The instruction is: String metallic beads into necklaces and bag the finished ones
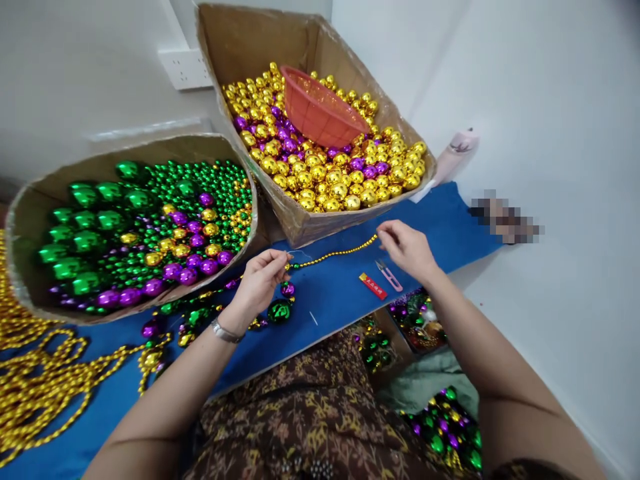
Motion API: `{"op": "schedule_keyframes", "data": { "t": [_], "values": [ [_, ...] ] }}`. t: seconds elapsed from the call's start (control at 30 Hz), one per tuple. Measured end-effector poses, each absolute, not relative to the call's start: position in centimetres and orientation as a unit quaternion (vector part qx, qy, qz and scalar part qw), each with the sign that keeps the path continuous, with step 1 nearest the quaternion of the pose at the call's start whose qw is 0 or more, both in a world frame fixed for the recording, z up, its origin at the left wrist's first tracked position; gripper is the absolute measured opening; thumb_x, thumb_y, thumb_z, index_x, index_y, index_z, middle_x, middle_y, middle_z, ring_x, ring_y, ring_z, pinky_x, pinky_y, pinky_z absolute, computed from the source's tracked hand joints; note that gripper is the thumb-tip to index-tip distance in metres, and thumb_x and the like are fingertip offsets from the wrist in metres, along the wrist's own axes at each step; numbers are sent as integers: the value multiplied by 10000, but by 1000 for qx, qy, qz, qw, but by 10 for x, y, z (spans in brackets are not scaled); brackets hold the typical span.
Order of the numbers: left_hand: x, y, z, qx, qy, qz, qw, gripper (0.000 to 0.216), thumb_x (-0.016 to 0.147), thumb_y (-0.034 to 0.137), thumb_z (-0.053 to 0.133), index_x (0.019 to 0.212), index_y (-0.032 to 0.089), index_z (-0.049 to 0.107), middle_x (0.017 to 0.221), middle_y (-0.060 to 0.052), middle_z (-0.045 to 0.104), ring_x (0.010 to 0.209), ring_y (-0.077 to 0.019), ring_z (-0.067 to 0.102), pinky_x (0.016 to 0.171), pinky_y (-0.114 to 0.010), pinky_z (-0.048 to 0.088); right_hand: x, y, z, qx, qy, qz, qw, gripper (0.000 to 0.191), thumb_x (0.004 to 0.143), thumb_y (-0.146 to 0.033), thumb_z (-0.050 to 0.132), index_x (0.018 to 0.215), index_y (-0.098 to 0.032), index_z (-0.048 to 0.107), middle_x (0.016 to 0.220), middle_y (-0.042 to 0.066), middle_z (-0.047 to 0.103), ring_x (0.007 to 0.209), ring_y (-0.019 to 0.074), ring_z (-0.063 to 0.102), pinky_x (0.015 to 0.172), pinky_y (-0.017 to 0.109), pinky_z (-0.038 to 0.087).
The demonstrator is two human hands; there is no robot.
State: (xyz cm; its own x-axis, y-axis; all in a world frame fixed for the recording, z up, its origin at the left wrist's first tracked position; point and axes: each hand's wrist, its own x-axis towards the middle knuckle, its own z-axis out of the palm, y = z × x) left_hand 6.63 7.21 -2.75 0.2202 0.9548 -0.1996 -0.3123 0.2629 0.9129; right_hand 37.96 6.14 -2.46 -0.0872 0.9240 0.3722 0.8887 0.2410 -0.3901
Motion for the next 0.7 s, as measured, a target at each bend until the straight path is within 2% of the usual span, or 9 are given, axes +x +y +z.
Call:
{"op": "schedule_keyframes", "data": {
  "t": [0.1, 0.17, 0.33, 0.43, 0.53, 0.7],
  "values": [
    [70, 71, -23, 397, 427, 477, 658, 266, 643, 353, 803, 702, 137, 661, 696, -2, 600, 501, -42, 405, 462, -180, 361, 347, 36, 10, -505, -830, 24, 236, 241, 953, -255, 393, 1072, -170, 585, 978, 86, 662, 876, 186, 631, 758, 305, 489],
    [74, 69, -21, 424, 438, 473, 636, 284, 638, 379, 797, 696, 138, 659, 733, -12, 625, 485, -37, 383, 433, -182, 309, 324, 26, 29, -443, -879, 38, 173, 309, 928, -182, 386, 1191, -154, 546, 988, 95, 634, 827, 177, 609, 709, 298, 478],
    [80, 65, -20, 566, 445, 435, 542, 265, 715, 390, 729, 682, 135, 667, 587, 23, 552, 495, -60, 373, 459, -197, 281, 275, 29, 54, -336, -939, 41, 55, 459, 863, -48, 356, 1290, -157, 484, 901, 74, 591, 741, 169, 545, 631, 285, 410],
    [82, 63, -20, 619, 399, 407, 541, 270, 706, 380, 736, 654, 126, 660, 551, 33, 516, 519, -72, 378, 492, -205, 301, 258, 42, 54, -336, -940, 23, 48, 417, 863, -36, 345, 1222, -160, 518, 879, 68, 588, 755, 170, 529, 625, 281, 374],
    [80, 61, -19, 610, 365, 377, 594, 302, 709, 404, 736, 654, 122, 643, 549, 35, 489, 503, -63, 341, 475, -203, 277, 252, 53, 49, -336, -940, 22, 55, 298, 886, -66, 365, 1108, -152, 544, 879, 66, 582, 741, 162, 512, 611, 277, 342],
    [71, 60, -19, 555, 353, 336, 675, 312, 718, 410, 734, 661, 120, 633, 553, 35, 449, 464, -43, 273, 438, -206, 205, 253, 63, 45, -332, -936, 92, 72, 176, 917, -151, 430, 1067, -159, 521, 913, 58, 580, 684, 127, 490, 597, 252, 333]
  ]
}}
